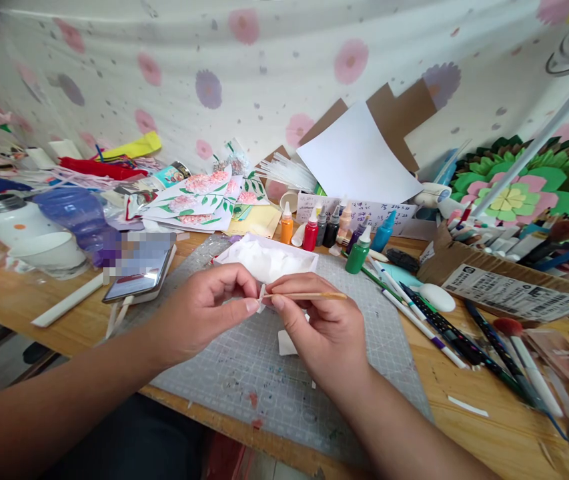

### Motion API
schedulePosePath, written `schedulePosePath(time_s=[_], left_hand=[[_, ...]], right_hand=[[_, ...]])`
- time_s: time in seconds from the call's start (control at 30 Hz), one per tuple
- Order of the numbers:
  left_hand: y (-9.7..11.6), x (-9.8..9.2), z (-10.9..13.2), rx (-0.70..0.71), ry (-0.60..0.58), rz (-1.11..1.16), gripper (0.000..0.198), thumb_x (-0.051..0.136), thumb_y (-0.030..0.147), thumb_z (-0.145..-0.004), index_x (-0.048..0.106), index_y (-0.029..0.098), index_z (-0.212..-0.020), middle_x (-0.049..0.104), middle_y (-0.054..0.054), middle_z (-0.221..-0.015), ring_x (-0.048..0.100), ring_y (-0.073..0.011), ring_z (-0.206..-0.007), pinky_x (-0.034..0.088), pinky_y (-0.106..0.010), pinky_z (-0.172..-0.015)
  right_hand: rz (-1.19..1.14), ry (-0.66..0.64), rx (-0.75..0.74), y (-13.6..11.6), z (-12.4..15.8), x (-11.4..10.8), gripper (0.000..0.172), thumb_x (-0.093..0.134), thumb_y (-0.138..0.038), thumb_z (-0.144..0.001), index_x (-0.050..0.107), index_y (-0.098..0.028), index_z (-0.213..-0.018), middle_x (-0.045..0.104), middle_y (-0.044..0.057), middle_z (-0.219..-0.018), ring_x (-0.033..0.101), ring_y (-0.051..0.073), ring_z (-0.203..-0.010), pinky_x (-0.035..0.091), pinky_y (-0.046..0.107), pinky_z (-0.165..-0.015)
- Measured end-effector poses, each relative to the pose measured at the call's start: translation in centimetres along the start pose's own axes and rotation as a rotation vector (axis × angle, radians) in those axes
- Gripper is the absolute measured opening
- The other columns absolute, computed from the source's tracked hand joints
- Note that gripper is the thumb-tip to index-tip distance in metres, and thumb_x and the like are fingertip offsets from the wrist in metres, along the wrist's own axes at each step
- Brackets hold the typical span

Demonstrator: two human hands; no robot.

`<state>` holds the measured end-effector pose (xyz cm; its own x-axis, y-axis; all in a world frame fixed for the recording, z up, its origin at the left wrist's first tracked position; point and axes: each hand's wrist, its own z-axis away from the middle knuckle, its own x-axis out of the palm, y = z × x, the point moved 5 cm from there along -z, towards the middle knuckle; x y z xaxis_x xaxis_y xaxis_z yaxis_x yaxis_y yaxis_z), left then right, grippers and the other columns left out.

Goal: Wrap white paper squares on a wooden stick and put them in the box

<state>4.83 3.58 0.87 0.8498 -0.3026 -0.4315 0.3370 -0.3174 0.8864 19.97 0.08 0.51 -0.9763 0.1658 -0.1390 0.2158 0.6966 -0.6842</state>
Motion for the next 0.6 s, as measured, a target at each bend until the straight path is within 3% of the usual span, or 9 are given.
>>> schedulePosePath(time_s=[0.4, 0.53, 0.6], left_hand=[[-0.8, 0.1, -0.1, -0.035, -0.013, 0.112, 0.008, 0.059, 0.020, -0.077, 0.056, 0.016, -0.070, 0.055, 0.003, -0.067, 0.048, -0.0104, -0.062, 0.037, -0.023, -0.058], [-1.2, -0.3, -0.3, -0.034, 0.005, 0.120, 0.009, 0.059, 0.022, -0.078, 0.056, 0.017, -0.072, 0.061, 0.001, -0.070, 0.056, -0.0129, -0.068, 0.042, -0.025, -0.064], [-1.8, -0.8, -0.8, -0.038, 0.072, 0.082, 0.008, 0.059, 0.022, -0.079, 0.056, 0.018, -0.072, 0.062, 0.001, -0.068, 0.058, -0.0138, -0.068, 0.044, -0.026, -0.065]], right_hand=[[-0.039, -0.013, 0.016, -0.1, -0.1, 0.0, 0.021, 0.064, -0.008, -0.080, 0.075, -0.025, -0.084, 0.075, 0.002, -0.081, 0.070, 0.017, -0.079, 0.059, 0.030, -0.068], [-0.031, 0.015, 0.027, 0.1, 0.0, -0.1, 0.019, 0.065, -0.009, -0.080, 0.075, -0.026, -0.082, 0.075, 0.002, -0.079, 0.070, 0.017, -0.077, 0.058, 0.029, -0.064], [-0.025, 0.019, 0.042, 0.2, 0.0, -0.1, 0.020, 0.064, -0.010, -0.080, 0.075, -0.026, -0.082, 0.075, 0.002, -0.080, 0.070, 0.017, -0.078, 0.058, 0.029, -0.064]])
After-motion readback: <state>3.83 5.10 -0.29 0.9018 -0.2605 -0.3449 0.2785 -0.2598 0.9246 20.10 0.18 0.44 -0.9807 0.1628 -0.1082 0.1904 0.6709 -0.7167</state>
